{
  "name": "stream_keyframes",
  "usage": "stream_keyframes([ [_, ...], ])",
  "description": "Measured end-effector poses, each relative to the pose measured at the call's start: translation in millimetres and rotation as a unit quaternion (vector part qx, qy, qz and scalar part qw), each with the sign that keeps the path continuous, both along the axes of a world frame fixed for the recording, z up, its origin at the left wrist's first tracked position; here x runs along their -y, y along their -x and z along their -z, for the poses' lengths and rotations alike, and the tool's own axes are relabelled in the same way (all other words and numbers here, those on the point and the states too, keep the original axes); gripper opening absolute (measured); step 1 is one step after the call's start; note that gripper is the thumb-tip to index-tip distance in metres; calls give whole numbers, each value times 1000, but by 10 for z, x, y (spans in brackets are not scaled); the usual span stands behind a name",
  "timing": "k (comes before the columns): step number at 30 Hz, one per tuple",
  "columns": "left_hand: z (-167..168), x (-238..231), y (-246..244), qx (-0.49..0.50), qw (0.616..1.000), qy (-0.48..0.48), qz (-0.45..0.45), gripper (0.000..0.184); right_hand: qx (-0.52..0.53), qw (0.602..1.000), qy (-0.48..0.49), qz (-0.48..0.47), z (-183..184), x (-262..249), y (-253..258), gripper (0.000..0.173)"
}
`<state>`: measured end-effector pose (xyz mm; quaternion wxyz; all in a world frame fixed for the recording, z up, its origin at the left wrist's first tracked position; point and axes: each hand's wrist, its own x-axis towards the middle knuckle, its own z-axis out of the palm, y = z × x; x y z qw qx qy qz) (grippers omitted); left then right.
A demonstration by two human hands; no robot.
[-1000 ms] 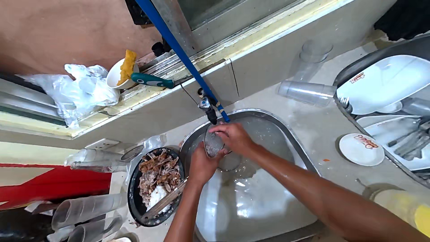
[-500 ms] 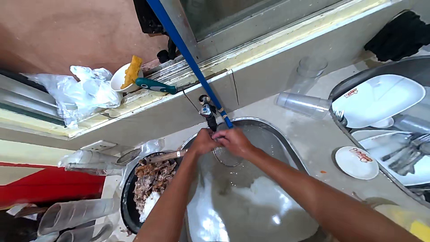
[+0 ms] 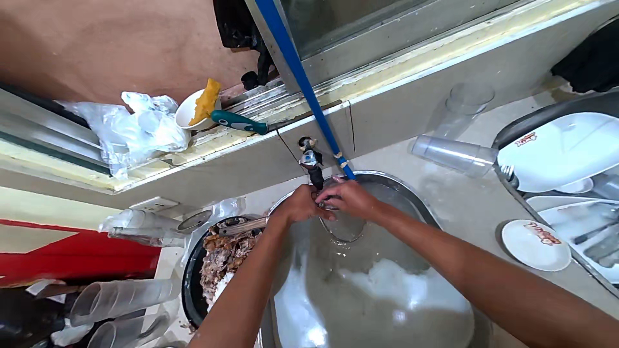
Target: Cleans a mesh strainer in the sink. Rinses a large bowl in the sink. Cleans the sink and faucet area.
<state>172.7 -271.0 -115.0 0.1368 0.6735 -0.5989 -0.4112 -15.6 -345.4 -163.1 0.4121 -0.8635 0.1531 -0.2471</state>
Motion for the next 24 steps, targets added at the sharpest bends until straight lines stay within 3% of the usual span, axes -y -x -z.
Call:
stream_keyframes([
  [4,-72,39,18,2,1000,-22,7,54,-49,995,-20,89,-99,117,-70,13],
  [9,-127,13,-49,-28,999,-38,-8,45,-42,987,-83,134,-230,-262,-117,18],
  [13,-162,-10,-68,-12,999,-40,13,38,-33,992,74,95,-185,-451,-95,24],
  [17,-209,-42,-79,-30,999,-25,19,50,-92,972,202,81,-87,-212,118,22],
  [20,-219,-69,-142,-28,999,-17,25,57,-126,977,155,80,11,-18,343,18],
  [24,-132,13,-72,25,998,23,55,41,-49,990,43,122,-144,-413,-23,17],
])
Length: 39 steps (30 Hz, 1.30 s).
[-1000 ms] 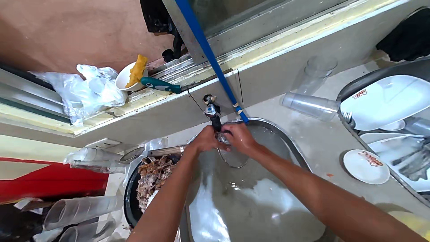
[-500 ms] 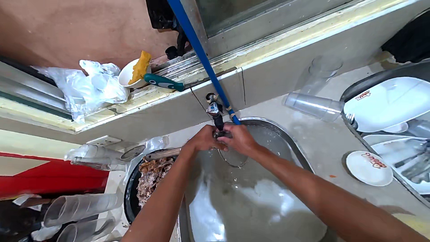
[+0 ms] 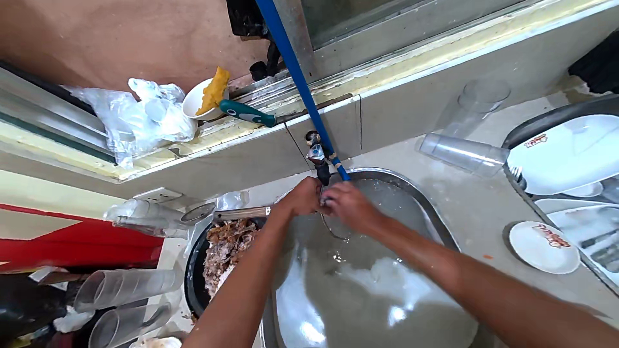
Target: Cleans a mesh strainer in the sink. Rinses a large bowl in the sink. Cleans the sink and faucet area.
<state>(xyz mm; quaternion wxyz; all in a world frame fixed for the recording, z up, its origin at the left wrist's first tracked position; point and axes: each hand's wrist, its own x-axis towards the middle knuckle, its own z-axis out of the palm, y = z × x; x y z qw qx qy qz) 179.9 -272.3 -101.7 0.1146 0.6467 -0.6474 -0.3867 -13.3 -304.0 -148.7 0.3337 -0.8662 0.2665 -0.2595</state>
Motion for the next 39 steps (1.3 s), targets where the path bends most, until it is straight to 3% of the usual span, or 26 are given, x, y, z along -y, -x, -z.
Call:
stream_keyframes([
  [2,-31,-24,10,-10,1000,5,-1,40,29,999,34,-21,102,38,-37,18],
  [4,-110,-138,-67,-34,999,-21,-30,53,-10,997,65,-34,260,288,169,20],
  [6,-126,-267,-132,-61,994,-33,-88,58,-54,998,41,12,303,385,383,19],
  [9,-126,-362,-137,-104,981,-51,-153,57,28,993,-25,111,133,150,383,19],
  [13,-78,-416,-26,-123,965,-74,-221,49,82,995,-30,54,44,-156,95,21],
  [17,-28,-367,143,-75,974,-75,-201,49,78,997,-5,-25,57,-191,29,20],
  [20,-124,-346,246,-92,971,-84,-203,51,80,994,68,1,242,127,164,20],
  [22,-159,-316,272,-97,971,-91,-200,49,60,995,70,29,175,109,187,17],
  [25,-107,-296,289,-90,972,-95,-194,48,55,997,56,-27,124,-42,150,18],
  [28,-144,-292,282,-95,966,-112,-215,49,25,999,42,-10,221,273,191,19],
  [32,-104,-216,221,-140,961,-110,-213,44,36,998,43,-38,97,165,124,18],
  [35,-142,-242,234,-139,960,-108,-217,44,12,999,32,-14,190,387,164,20],
  [39,-116,-268,171,-138,962,-105,-213,47,62,998,22,-19,85,66,149,16],
])
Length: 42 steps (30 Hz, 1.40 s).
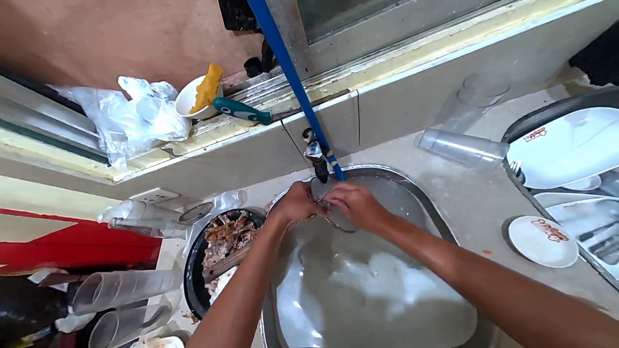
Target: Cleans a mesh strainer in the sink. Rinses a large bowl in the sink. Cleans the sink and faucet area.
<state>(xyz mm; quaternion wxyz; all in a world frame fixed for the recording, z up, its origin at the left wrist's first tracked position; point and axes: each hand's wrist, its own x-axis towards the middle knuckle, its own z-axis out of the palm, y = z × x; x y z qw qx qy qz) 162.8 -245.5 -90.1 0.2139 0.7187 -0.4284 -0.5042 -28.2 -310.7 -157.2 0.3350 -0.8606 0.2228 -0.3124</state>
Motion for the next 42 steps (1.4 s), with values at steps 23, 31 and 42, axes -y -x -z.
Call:
stream_keyframes([
  [23,276,-726,246,163,931,209,-253,90,62,995,-32,65,91,11,-260,21],
  [31,577,-572,444,33,916,260,-304,92,42,986,-89,133,99,104,-292,26],
  [42,604,-604,489,-8,911,248,-329,92,-4,948,-249,200,199,392,-424,25],
])
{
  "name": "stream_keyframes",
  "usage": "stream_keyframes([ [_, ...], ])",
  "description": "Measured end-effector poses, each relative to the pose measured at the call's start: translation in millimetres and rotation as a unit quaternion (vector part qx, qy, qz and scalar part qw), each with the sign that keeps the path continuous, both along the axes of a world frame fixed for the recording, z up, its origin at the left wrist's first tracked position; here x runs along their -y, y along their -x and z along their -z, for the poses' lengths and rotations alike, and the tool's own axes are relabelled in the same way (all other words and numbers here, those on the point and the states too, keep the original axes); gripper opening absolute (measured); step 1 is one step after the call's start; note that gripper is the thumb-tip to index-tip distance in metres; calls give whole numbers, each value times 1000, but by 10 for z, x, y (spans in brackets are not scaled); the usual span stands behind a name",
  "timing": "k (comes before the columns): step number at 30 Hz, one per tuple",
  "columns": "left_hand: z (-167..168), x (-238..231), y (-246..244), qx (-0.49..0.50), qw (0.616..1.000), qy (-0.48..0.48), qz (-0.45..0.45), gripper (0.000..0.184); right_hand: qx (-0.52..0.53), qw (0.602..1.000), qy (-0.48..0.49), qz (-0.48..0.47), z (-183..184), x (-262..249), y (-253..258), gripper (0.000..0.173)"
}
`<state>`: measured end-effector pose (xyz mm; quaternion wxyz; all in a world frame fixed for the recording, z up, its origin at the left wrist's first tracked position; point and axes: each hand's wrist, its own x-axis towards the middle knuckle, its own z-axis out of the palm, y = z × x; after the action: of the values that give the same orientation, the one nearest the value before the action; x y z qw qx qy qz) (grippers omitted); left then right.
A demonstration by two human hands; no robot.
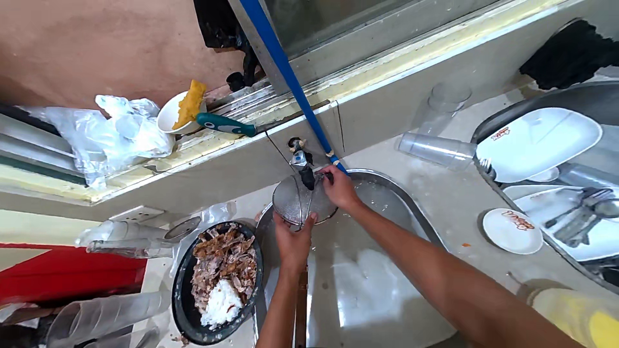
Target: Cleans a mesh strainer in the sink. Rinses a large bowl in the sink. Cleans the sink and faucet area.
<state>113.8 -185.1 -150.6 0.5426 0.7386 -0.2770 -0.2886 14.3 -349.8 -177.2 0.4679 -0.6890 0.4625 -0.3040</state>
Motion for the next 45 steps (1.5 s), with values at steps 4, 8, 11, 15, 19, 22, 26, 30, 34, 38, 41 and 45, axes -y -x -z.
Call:
stream_keyframes([
  [4,56,-108,12,10,1000,3,-12,101,46,998,5,51,-50,-428,3,25],
  [8,140,-70,15,-59,996,22,-55,85,143,975,145,-82,-13,-1033,-20,26],
  [11,78,-8,21,-87,995,22,-53,94,95,977,184,-49,51,-649,41,27],
  [15,55,48,37,-104,992,23,-68,97,66,985,158,-31,-90,-661,105,25],
  [19,103,38,49,-144,983,39,-103,87,107,968,196,-111,174,-816,267,32],
  [22,-13,25,53,-171,973,68,-140,77,84,994,59,32,226,-774,330,25],
  [26,-67,11,9,-151,976,69,-139,85,242,943,-186,135,192,-852,213,33],
  [30,-26,-66,23,-85,982,18,-168,98,288,930,-191,125,109,-689,-44,33],
  [34,-14,-135,20,-64,978,8,-200,105,176,970,-145,81,75,-617,-127,31],
  [38,-61,-149,8,-20,980,13,-195,113,112,989,31,87,-33,-895,-20,22],
  [41,-68,-112,-21,9,978,26,-206,115,154,986,7,70,-57,-1230,27,21],
  [45,-110,-117,-15,-1,981,9,-194,116,227,967,-95,72,-91,-1409,29,21],
])
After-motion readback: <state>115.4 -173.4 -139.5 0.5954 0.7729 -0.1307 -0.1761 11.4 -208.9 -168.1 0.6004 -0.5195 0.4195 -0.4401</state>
